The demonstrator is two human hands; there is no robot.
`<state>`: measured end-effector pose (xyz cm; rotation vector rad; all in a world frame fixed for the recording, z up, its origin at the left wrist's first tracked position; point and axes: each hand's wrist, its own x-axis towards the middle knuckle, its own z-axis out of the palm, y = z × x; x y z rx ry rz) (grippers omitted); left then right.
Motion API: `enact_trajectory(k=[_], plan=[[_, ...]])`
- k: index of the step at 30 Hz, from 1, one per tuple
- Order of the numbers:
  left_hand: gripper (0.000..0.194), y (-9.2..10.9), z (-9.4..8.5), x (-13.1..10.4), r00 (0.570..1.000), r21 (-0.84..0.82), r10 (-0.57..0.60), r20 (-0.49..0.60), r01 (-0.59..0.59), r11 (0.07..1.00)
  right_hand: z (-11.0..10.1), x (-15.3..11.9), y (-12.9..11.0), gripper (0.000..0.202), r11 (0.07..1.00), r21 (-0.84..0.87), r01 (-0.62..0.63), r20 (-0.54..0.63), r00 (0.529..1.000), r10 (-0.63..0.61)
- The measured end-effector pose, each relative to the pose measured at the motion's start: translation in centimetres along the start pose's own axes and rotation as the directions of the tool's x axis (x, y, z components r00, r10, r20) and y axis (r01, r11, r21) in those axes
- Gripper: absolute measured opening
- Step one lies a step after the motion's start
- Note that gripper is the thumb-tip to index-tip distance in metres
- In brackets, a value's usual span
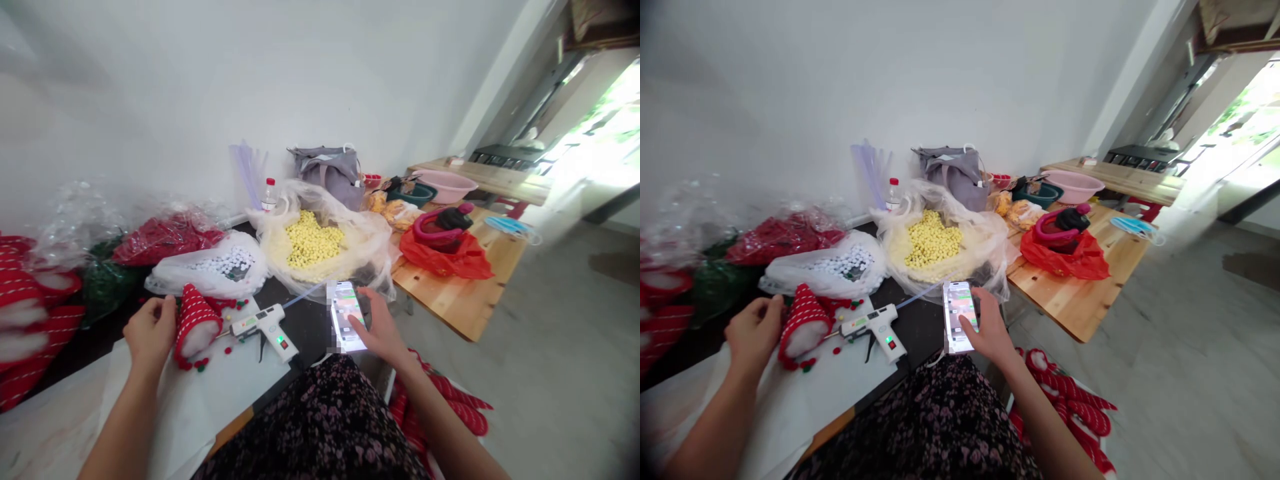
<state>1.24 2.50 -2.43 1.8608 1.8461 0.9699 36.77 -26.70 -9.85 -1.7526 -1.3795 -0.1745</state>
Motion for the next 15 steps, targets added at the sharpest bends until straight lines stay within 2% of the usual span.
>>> enact_trajectory(k=[8, 13, 15], plan=[[0.036, -0.2, 0.2, 0.1, 1.000, -0.003, 0.015, 0.002, -0.015, 1.000, -1.5, -1.4, -0.6, 0.064, 0.988, 0.092, 0.124, 0.135, 0.982, -0.136], [0.038, -0.3, 0.3, 0.2, 1.000, 0.012, 0.027, 0.004, -0.027, 1.000, -1.6, -1.6, -0.8, 0.062, 0.985, 0.121, 0.123, 0.101, 0.986, -0.136], [0.039, -0.3, 0.3, 0.2, 1.000, 0.006, 0.019, 0.003, -0.019, 1.000, -1.9, -1.8, -1.0, 0.053, 0.984, 0.127, 0.126, 0.053, 0.990, -0.134]])
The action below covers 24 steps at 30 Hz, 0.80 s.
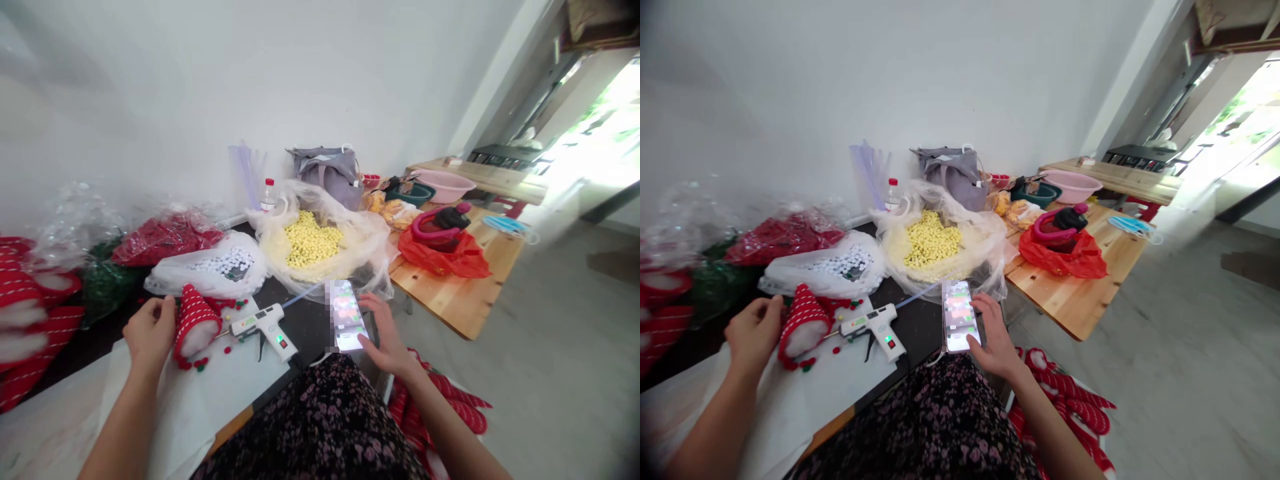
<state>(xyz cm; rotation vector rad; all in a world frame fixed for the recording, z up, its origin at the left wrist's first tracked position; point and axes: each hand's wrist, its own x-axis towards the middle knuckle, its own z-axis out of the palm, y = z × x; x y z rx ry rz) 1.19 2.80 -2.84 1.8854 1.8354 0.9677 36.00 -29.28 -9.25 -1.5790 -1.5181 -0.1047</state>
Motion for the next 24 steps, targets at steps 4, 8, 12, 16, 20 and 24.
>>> enact_trajectory(k=[4, 8, 12, 16, 20, 24], plan=[[0.039, 0.0, 0.0, 0.0, 1.000, 0.000, -0.002, 0.006, 0.002, 1.000, -0.5, -0.8, -0.5, 0.031, 0.995, -0.054, 0.085, -0.108, 0.990, -0.090], [0.038, 0.0, 0.0, 0.1, 1.000, 0.003, -0.001, 0.002, 0.001, 1.000, -0.7, -1.6, -0.7, 0.031, 0.980, -0.106, 0.171, -0.157, 0.970, -0.186], [0.038, 0.0, -0.1, 0.0, 1.000, 0.004, -0.003, 0.000, 0.003, 1.000, -0.6, -1.8, -0.6, 0.028, 0.973, -0.135, 0.189, -0.156, 0.965, -0.209], [0.038, 0.1, -0.1, 0.0, 1.000, -0.007, -0.012, 0.000, 0.012, 1.000, -0.4, -1.7, -0.7, 0.029, 0.973, -0.132, 0.188, -0.133, 0.970, -0.206], [0.037, -0.1, 0.0, 0.0, 1.000, -0.017, -0.003, -0.010, 0.003, 1.000, -0.2, -1.7, -0.6, 0.029, 0.977, -0.122, 0.177, -0.110, 0.976, -0.190], [0.037, -0.1, 0.0, 0.0, 1.000, -0.021, -0.003, -0.007, 0.002, 1.000, 0.0, -1.6, -0.4, 0.028, 0.981, -0.141, 0.134, -0.159, 0.975, -0.156]])
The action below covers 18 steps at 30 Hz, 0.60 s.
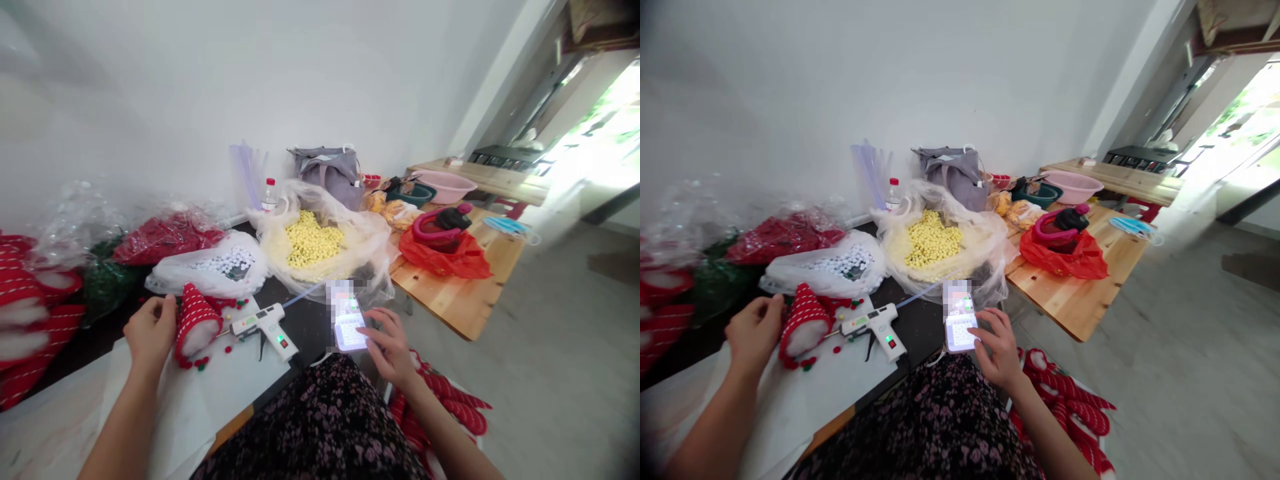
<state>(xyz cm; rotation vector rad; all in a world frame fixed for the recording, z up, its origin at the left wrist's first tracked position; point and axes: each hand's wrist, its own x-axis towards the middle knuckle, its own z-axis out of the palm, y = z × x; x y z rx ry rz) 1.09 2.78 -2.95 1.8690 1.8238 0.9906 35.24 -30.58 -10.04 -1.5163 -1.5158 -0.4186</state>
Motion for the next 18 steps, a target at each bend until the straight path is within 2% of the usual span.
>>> enact_trajectory(k=[6, 12, 18], plan=[[0.036, 0.17, -0.16, -0.07, 1.000, 0.003, 0.007, 0.000, -0.007, 1.000, 0.16, 0.23, -0.14, 0.029, 1.000, 0.016, 0.001, 0.060, 0.998, -0.002], [0.035, 0.15, -0.16, -0.12, 1.000, -0.007, 0.014, -0.011, -0.014, 1.000, 0.41, 0.41, -0.08, 0.026, 0.999, 0.001, -0.032, 0.001, 0.999, 0.032], [0.031, 0.55, -0.44, -0.30, 1.000, -0.004, 0.000, -0.001, 0.000, 1.000, 0.30, 0.68, -0.60, 0.030, 0.998, 0.054, 0.009, 0.078, 0.997, -0.013]])
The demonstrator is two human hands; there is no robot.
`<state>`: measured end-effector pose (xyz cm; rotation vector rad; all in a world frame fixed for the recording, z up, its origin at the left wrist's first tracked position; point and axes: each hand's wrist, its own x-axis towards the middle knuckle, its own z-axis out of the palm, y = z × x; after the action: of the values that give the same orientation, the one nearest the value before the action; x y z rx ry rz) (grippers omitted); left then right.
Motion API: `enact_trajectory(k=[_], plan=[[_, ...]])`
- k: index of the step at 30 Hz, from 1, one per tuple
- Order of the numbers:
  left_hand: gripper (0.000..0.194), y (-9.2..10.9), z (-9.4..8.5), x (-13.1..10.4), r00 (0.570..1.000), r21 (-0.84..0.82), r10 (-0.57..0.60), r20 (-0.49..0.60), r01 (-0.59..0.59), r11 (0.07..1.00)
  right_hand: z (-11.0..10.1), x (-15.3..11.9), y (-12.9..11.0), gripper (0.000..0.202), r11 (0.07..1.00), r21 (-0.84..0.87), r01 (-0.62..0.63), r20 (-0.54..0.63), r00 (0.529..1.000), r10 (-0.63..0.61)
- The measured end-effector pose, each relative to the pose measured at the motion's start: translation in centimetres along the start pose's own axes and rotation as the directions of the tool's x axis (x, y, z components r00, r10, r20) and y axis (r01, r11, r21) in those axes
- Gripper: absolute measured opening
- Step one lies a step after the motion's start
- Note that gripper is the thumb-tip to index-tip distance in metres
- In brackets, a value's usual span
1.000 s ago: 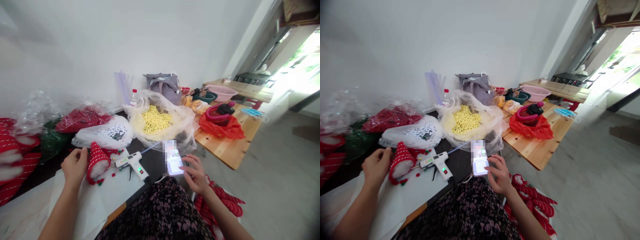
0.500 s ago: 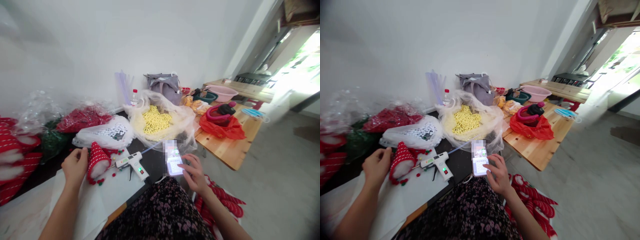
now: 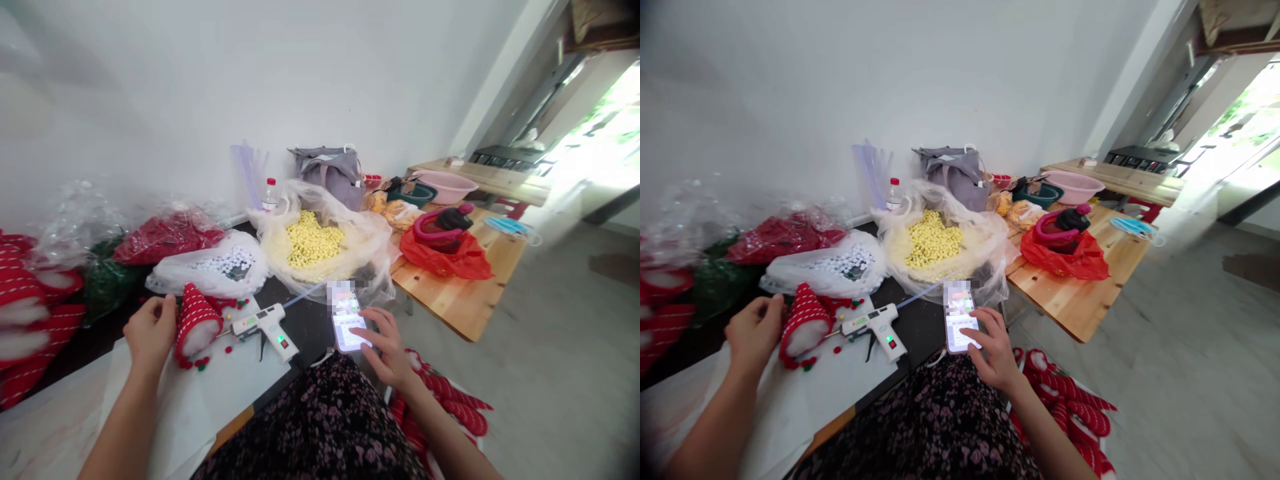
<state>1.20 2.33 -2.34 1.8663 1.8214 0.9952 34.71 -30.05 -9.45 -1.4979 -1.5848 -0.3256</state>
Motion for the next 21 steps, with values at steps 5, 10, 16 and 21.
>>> enact_trajectory(k=[5, 10, 16, 21], plan=[[0.030, -0.2, 0.1, 0.1, 1.000, -0.017, -0.006, -0.010, 0.006, 1.000, 0.3, -0.2, 0.2, 0.028, 1.000, 0.001, -0.022, -0.005, 1.000, 0.022], [0.033, -0.5, 0.3, 0.2, 1.000, 0.000, 0.012, -0.003, -0.012, 1.000, 0.4, -0.2, 0.5, 0.028, 0.997, -0.027, -0.073, -0.107, 0.992, 0.070], [0.034, -0.5, 0.2, 0.2, 1.000, 0.007, 0.010, 0.008, -0.010, 1.000, 0.7, 0.6, -0.2, 0.031, 0.999, -0.024, -0.049, 0.042, 0.998, 0.050], [0.033, -0.2, 0.1, 0.1, 1.000, 0.014, -0.003, 0.002, 0.003, 1.000, 1.0, 0.8, -0.3, 0.032, 0.997, -0.047, -0.068, 0.135, 0.988, 0.074]])
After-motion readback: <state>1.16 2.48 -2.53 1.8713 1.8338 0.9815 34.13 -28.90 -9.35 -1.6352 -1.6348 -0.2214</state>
